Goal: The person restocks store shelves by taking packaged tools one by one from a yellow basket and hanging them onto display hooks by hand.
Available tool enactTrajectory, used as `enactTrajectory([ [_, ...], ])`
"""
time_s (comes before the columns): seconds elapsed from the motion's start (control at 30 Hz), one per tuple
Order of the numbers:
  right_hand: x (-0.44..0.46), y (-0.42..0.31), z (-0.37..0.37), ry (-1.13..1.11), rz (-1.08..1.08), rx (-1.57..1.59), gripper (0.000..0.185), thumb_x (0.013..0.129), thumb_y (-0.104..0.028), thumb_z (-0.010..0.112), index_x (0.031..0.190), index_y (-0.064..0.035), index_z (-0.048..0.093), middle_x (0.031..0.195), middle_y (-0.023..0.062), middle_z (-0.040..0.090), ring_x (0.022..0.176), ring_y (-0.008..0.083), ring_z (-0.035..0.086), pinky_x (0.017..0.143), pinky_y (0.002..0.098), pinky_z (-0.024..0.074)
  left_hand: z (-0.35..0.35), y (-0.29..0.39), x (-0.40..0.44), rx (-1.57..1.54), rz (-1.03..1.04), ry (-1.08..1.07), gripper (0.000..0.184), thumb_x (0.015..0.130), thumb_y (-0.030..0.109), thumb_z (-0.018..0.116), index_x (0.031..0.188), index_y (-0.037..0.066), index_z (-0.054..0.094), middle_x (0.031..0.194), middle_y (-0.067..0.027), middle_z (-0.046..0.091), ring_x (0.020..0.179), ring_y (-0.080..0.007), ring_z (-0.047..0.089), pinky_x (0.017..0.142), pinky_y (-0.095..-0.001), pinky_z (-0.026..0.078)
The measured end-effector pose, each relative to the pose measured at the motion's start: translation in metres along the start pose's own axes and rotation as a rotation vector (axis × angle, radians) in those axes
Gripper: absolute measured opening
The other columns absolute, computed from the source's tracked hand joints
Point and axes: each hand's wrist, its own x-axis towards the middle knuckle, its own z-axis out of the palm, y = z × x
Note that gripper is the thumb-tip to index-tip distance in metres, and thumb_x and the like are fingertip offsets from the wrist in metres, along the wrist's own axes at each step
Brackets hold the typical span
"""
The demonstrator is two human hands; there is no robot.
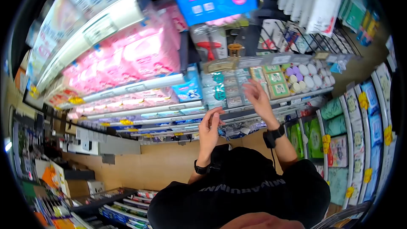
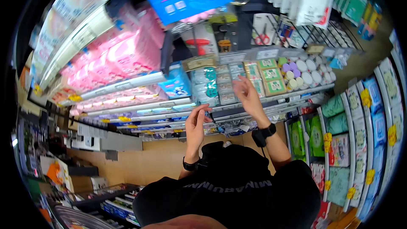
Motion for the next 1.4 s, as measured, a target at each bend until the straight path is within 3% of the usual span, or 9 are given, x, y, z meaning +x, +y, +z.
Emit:
enactTrajectory([
  [0.2,-0.102,-0.050,-0.042,0.133,0.032,0.172,0.047,0.101,-0.013,0.056,0.145,-0.0059,0.042,0.129,0.0128,0.062,0.106,0.0178,0.064,0.085,0.0296,0.0492,0.048,-0.008,0.005,0.002,-0.083,-0.220,0.029,0.105,0.023,0.051,0.122,0.003,0.064,0.106,-0.0061,0.069,0.083,-0.0101,0.063,0.076,-0.0243,0.048],
  [0.5,-0.251,-0.103,-0.101,0.597,-0.094,0.093,0.042,0.099,-0.007,0.055,0.139,0.0001,0.044,0.115,0.0136,0.066,0.094,0.0160,0.063,0.082,0.0291,0.0490,0.168,-0.002,-0.034,-0.082,-0.130,-0.679,0.030,0.105,0.023,0.050,0.125,0.003,0.061,0.105,-0.0071,0.070,0.086,-0.0099,0.062,0.080,-0.0247,0.048],
  [0.6,-0.301,-0.121,-0.117,0.766,-0.116,0.111,0.042,0.100,-0.006,0.054,0.139,0.0000,0.043,0.110,0.0136,0.067,0.089,0.0155,0.063,0.080,0.0290,0.0497,0.210,-0.001,-0.067,-0.084,-0.110,-0.799,0.031,0.106,0.024,0.049,0.123,0.002,0.062,0.104,-0.0075,0.070,0.085,-0.0113,0.063,0.077,-0.0242,0.045],
  [0.77,-0.387,-0.139,-0.147,1.010,-0.150,0.075,0.039,0.100,-0.007,0.053,0.138,-0.0002,0.044,0.103,0.0137,0.068,0.085,0.0149,0.062,0.077,0.0287,0.0505,0.274,0.006,-0.135,-0.130,-0.149,-1.021,0.030,0.104,0.021,0.053,0.125,0.000,0.060,0.105,-0.0082,0.069,0.087,-0.0119,0.064,0.082,-0.0265,0.048],
  [1.03,-0.530,-0.158,-0.175,1.258,-0.221,0.021,0.038,0.100,-0.007,0.053,0.137,0.0004,0.045,0.101,0.0137,0.067,0.086,0.0151,0.063,0.077,0.0283,0.0498,0.361,0.007,-0.260,-0.150,-0.177,-1.331,0.029,0.102,0.017,0.057,0.124,-0.001,0.060,0.106,-0.0092,0.070,0.090,-0.0131,0.065,0.085,-0.0269,0.050],
  [1.4,-0.646,-0.175,-0.170,1.515,-0.300,-0.020,0.035,0.100,-0.007,0.054,0.133,0.0023,0.048,0.097,0.0128,0.068,0.085,0.0152,0.062,0.077,0.0288,0.0495,0.412,0.008,-0.373,-0.143,-0.152,-1.647,0.028,0.101,0.017,0.058,0.123,0.000,0.061,0.107,-0.0082,0.069,0.088,-0.0118,0.063,0.083,-0.0265,0.049],
])
